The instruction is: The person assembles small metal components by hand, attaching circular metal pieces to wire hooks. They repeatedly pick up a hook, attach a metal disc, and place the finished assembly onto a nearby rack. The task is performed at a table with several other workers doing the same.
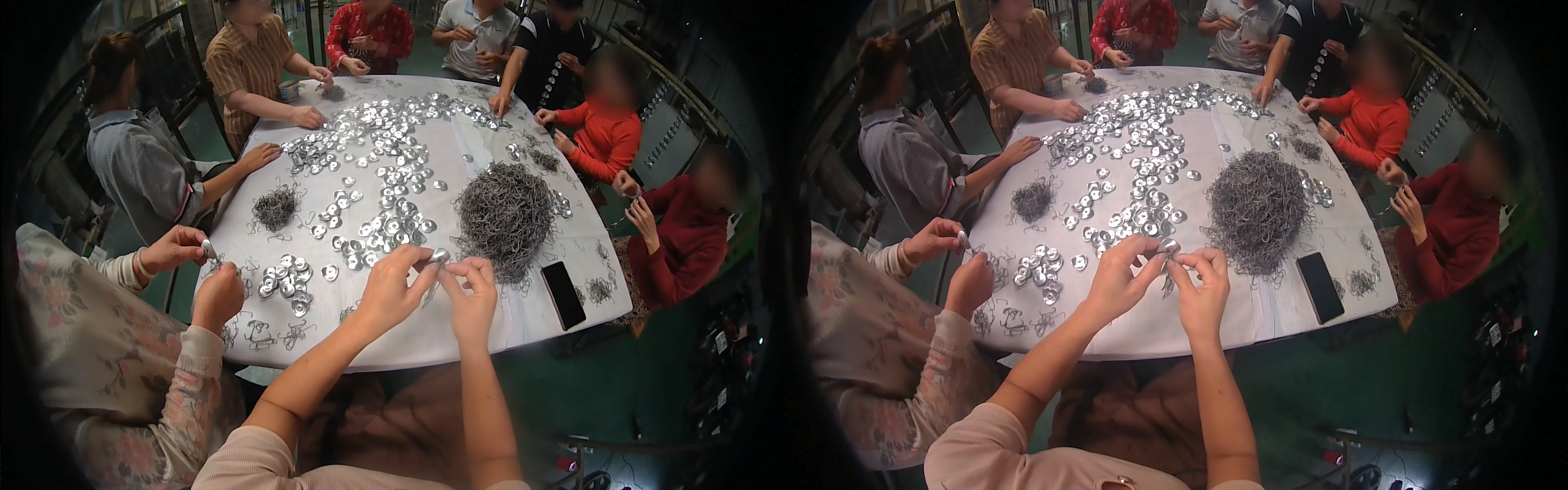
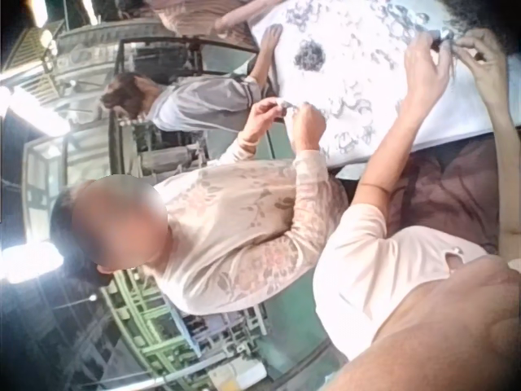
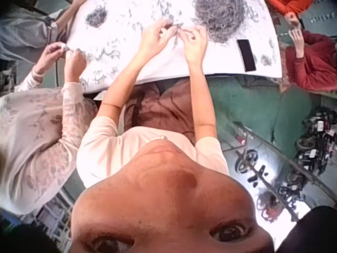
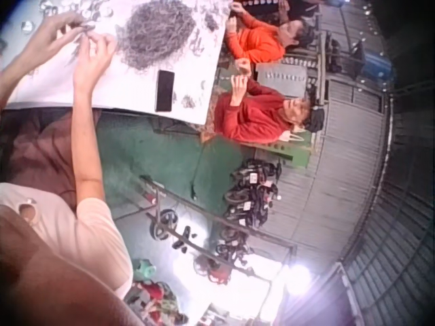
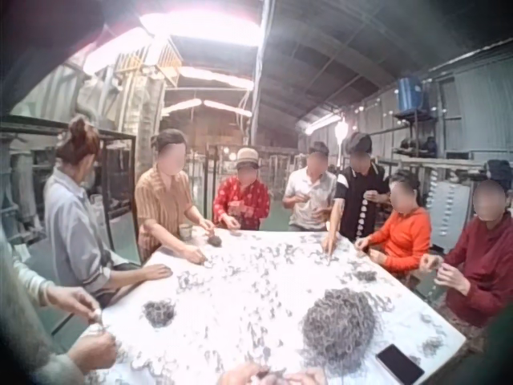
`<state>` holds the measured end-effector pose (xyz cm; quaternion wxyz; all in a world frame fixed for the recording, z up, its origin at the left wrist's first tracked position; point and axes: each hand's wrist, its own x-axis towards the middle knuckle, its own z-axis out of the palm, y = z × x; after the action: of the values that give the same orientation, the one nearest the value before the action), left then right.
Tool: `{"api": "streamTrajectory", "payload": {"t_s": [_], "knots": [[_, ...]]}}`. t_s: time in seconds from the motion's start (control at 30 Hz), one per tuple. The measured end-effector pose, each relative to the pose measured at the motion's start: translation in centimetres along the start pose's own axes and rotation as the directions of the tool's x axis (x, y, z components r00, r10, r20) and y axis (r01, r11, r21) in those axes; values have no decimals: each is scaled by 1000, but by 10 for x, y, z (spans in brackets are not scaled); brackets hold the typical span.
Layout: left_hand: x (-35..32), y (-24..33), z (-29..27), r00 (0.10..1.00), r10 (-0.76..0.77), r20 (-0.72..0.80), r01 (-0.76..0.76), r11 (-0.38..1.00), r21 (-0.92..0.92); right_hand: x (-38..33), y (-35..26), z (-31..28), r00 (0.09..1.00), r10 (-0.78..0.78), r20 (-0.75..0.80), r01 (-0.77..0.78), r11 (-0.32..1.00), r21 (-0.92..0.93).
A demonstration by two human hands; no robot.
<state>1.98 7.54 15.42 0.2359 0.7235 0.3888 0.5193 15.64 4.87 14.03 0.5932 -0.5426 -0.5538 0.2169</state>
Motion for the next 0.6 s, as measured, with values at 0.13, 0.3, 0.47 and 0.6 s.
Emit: {"api": "streamTrajectory", "payload": {"t_s": [0.13, 0.3, 0.47, 0.6], "knots": [[-3, 3, 3, 999, -39, -33, 39, 999, 18, -3, -6, -1, 999, -26, -36, 25, 999, -42], [-3, -2, 2, 995, 11, -98, -14, 999, -33, 1, 8, 9, 987, -155, -45, 151, 985, -84], [-9, 5, -2, 998, -25, -55, 27, 999, 28, -7, 11, 4, 995, -54, 85, 62, 994, -95], [-16, 5, -18, 998, 8, -61, -8, 1000, -12, 2, 66, -37, 975, 192, 112, -168, 966, -196]]}}
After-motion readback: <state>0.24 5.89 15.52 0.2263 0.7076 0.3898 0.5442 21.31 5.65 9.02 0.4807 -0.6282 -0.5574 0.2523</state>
